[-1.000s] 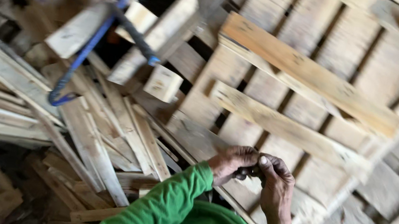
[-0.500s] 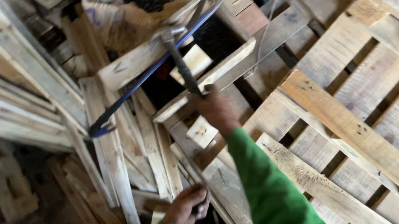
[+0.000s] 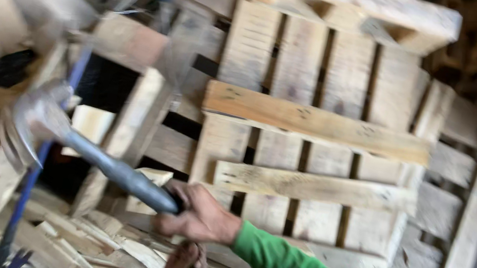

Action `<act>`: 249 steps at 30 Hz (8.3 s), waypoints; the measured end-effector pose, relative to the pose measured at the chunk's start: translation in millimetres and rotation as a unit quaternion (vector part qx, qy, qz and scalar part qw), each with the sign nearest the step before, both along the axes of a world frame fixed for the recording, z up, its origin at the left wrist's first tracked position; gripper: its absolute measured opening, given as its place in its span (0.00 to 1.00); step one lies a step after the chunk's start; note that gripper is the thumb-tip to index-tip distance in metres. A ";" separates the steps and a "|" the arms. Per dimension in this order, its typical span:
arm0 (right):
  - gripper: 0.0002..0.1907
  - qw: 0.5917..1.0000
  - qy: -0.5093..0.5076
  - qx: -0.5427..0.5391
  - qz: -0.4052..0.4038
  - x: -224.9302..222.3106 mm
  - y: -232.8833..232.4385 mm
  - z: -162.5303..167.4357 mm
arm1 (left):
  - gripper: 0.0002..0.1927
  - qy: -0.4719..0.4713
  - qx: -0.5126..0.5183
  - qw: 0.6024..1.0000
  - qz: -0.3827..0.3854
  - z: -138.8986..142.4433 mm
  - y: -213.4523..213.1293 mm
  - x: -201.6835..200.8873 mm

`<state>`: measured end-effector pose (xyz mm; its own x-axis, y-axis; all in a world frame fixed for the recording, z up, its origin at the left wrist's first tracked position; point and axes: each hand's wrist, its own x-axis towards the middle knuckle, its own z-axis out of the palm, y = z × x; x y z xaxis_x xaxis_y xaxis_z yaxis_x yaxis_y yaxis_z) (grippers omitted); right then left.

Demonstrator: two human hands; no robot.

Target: The person repairs a wooden pallet, placing wood blocks and boards onto the pallet deck and hammering nails to fasten them. They reposition boards, hold nails in place, and strike them with a hammer while working over a pile of pallet parts.

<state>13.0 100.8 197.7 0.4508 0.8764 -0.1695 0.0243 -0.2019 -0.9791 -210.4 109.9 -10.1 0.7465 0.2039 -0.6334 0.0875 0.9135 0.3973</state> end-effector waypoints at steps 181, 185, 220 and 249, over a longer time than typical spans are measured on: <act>0.24 0.863 -0.016 0.038 -0.504 37.1 -508.7 -74.6 | 0.07 -0.298 0.648 0.651 -0.260 60.6 -300.0 464.7; 0.20 0.847 0.009 -0.203 -0.491 50.1 -509.1 -72.0 | 0.07 -0.345 0.649 0.630 -0.250 61.0 -297.8 465.5; 0.21 0.827 0.085 -0.322 -0.453 100.4 -443.8 23.7 | 0.07 -0.124 0.619 0.775 -0.017 98.1 -294.6 492.9; 0.21 0.715 -0.324 0.312 -0.535 143.0 -527.6 119.3 | 0.06 -0.121 0.640 0.758 -0.002 99.3 -292.2 492.6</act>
